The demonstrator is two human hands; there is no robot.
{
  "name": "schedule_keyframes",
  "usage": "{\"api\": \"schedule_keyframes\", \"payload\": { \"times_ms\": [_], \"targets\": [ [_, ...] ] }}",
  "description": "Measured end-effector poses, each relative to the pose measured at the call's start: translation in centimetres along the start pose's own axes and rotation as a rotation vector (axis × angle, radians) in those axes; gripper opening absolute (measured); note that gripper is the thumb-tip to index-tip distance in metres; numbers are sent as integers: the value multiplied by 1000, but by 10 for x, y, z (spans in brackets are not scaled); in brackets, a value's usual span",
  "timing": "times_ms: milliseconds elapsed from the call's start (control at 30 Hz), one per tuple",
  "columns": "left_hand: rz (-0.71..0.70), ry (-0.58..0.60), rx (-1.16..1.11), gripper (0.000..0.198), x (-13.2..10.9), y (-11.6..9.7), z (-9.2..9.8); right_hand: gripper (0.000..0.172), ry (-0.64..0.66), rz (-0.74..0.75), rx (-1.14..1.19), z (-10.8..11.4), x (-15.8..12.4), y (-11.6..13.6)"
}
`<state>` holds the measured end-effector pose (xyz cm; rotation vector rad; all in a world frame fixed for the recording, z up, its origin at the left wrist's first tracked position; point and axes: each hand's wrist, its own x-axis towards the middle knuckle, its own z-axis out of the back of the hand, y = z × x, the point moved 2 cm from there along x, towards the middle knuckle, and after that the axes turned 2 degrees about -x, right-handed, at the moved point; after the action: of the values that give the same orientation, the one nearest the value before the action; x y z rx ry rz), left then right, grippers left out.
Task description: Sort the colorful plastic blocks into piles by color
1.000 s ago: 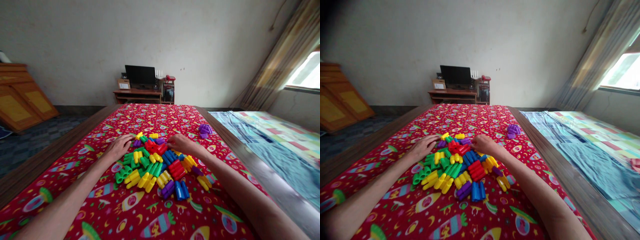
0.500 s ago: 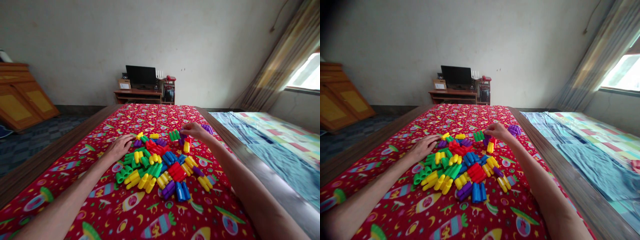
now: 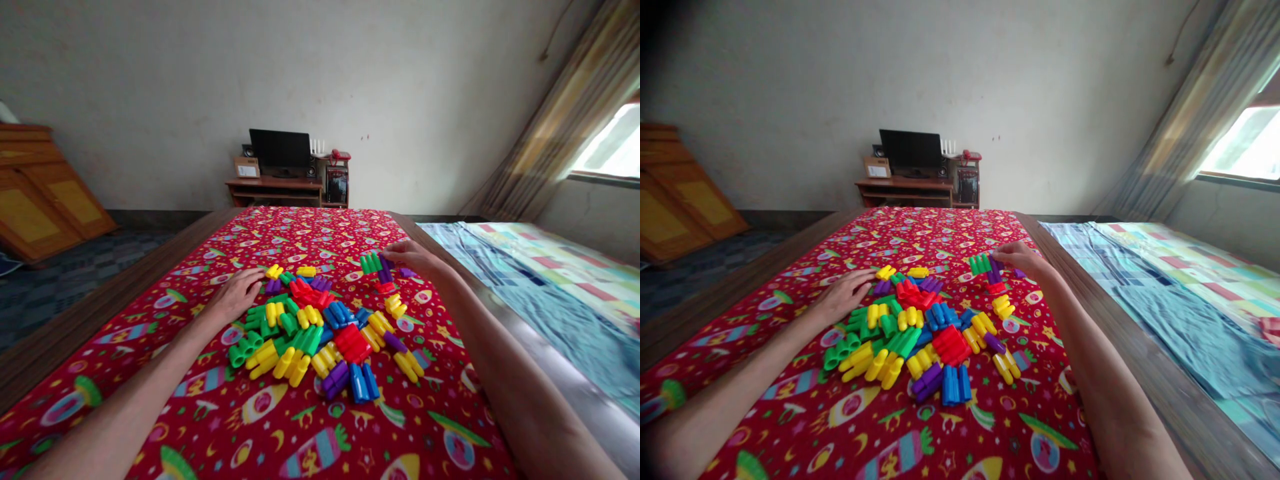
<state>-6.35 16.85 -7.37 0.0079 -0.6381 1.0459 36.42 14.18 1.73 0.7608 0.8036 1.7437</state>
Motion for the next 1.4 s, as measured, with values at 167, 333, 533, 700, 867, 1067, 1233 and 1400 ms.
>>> {"api": "schedule_keyframes", "payload": {
  "times_ms": [167,333,533,700,867,1067,1233,1400],
  "targets": [
    [14,-74,-73,46,2,-22,18,40,-27,210,-23,-37,5,50],
    [84,-188,-343,56,13,-91,60,28,82,325,-5,-69,-6,87],
    [-69,235,-335,46,13,-164,51,22,100,344,-41,-84,-15,98],
    [-79,166,-125,30,10,-166,45,22,139,377,-33,-84,-14,99],
    [-62,158,-34,24,7,-174,57,16,17,387,-182,-85,-26,117],
    [18,-157,-92,38,11,-178,102,14,16,414,-295,-84,-34,128],
    [-14,190,-58,45,16,-151,97,21,-26,354,-100,-87,-23,113],
    [-49,262,-215,53,11,-163,67,30,14,380,159,-95,-22,112]
  ]
}}
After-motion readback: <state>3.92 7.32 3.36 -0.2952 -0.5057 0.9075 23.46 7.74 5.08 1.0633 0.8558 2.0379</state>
